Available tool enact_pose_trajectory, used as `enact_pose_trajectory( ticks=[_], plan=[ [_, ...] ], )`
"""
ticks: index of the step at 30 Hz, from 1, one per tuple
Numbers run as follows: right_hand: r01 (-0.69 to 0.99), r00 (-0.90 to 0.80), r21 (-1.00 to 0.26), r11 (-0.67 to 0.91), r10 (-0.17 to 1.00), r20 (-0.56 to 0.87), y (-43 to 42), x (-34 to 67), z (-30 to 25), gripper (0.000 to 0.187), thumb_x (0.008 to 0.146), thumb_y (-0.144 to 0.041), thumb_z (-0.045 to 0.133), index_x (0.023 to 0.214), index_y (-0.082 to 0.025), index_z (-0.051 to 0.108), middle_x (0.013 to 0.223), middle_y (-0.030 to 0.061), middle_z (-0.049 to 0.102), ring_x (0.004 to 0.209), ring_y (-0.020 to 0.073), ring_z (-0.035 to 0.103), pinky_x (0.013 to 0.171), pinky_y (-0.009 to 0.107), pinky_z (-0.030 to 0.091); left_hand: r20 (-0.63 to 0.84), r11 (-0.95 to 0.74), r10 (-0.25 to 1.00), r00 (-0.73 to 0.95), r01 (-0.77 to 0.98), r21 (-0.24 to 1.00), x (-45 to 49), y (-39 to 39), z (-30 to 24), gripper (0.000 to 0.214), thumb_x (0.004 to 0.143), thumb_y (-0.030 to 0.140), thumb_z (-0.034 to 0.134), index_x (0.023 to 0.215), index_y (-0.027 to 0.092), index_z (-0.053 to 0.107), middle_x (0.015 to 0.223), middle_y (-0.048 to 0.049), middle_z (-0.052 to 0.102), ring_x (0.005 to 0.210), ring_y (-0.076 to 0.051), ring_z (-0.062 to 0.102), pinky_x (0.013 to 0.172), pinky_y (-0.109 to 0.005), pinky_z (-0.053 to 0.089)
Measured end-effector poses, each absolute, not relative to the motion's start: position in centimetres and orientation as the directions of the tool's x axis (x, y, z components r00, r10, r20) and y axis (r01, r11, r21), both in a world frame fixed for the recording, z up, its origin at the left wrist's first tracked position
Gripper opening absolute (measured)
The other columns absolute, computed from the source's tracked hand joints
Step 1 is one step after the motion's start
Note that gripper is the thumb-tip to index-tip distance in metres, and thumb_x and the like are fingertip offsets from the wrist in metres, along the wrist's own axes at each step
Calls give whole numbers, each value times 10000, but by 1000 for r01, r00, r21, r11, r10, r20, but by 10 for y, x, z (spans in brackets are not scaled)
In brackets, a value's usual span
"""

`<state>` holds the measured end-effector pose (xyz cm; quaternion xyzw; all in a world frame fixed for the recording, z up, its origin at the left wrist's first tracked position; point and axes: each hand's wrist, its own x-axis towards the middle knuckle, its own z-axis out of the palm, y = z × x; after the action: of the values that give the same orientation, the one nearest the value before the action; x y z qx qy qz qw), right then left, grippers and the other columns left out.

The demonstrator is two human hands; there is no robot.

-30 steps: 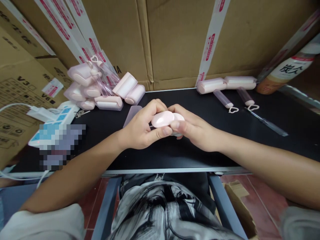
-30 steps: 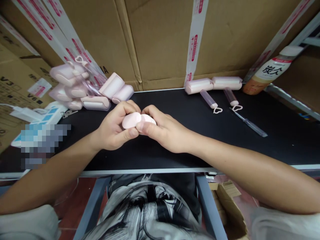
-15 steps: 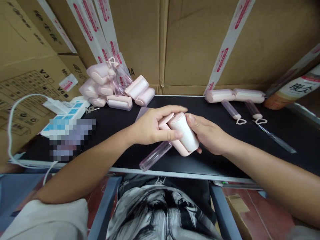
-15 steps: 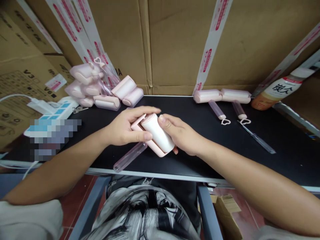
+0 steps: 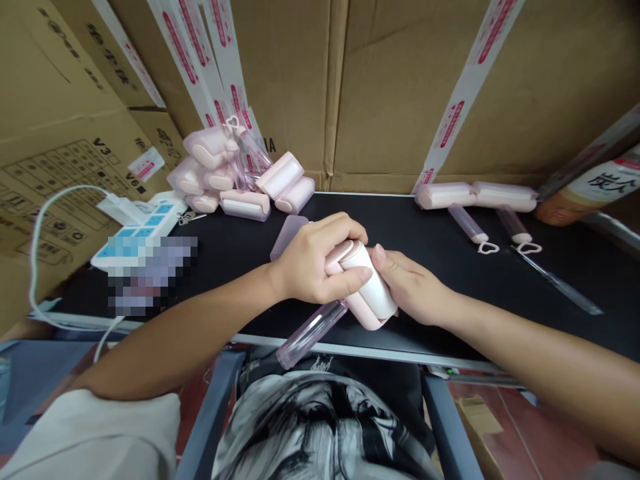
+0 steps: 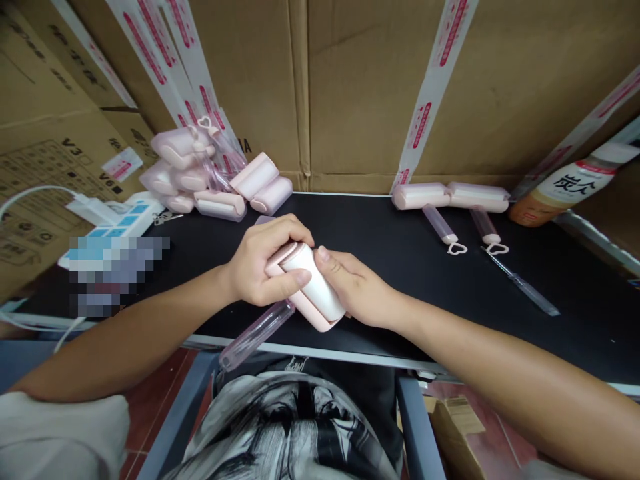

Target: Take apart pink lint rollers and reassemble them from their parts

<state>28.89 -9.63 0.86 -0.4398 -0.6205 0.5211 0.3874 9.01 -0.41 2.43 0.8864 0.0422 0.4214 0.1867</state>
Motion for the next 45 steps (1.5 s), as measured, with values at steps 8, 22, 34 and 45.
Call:
enact_pose_trajectory(
  ticks=[8,22,34,45],
  plan=[
    [-232,-244,-973,7,968,65,-83,304,-2,646,882,-764,759,1256,-259,606,1021,45,744,859,241,773,671,388,686,782,-843,513,354,40,536,80,5,14,494,963,631,689,1224,244,528,1049,-37,579,823,-175,565,749,-339,504],
    [-346,257,-931,117,966,26,-56,355,21,205,1029,-438,684,1083,-241,666,865,22,714,656,167,623,549,301,560,432,-577,816,384,560,594,52,50,43,430,978,634,622,989,205,642,979,-77,719,880,-228,684,815,-374,541],
    [-89,6,-991,-98,995,-99,-51,358,-1,296,954,-485,784,1095,-272,632,838,2,649,667,177,657,486,293,630,-208,-472,849,485,875,111,35,37,61,754,850,598,692,1482,217,540,1250,-161,783,1046,-370,763,832,-414,565],
    [13,-183,-984,-178,967,-177,-57,350,8,906,642,-149,955,1450,-282,566,983,-28,705,843,169,700,626,260,616,-12,-624,781,624,782,1,68,47,55,490,1030,285,510,1484,204,673,1575,-146,630,1412,-372,624,1178,-517,484]
  ],
)
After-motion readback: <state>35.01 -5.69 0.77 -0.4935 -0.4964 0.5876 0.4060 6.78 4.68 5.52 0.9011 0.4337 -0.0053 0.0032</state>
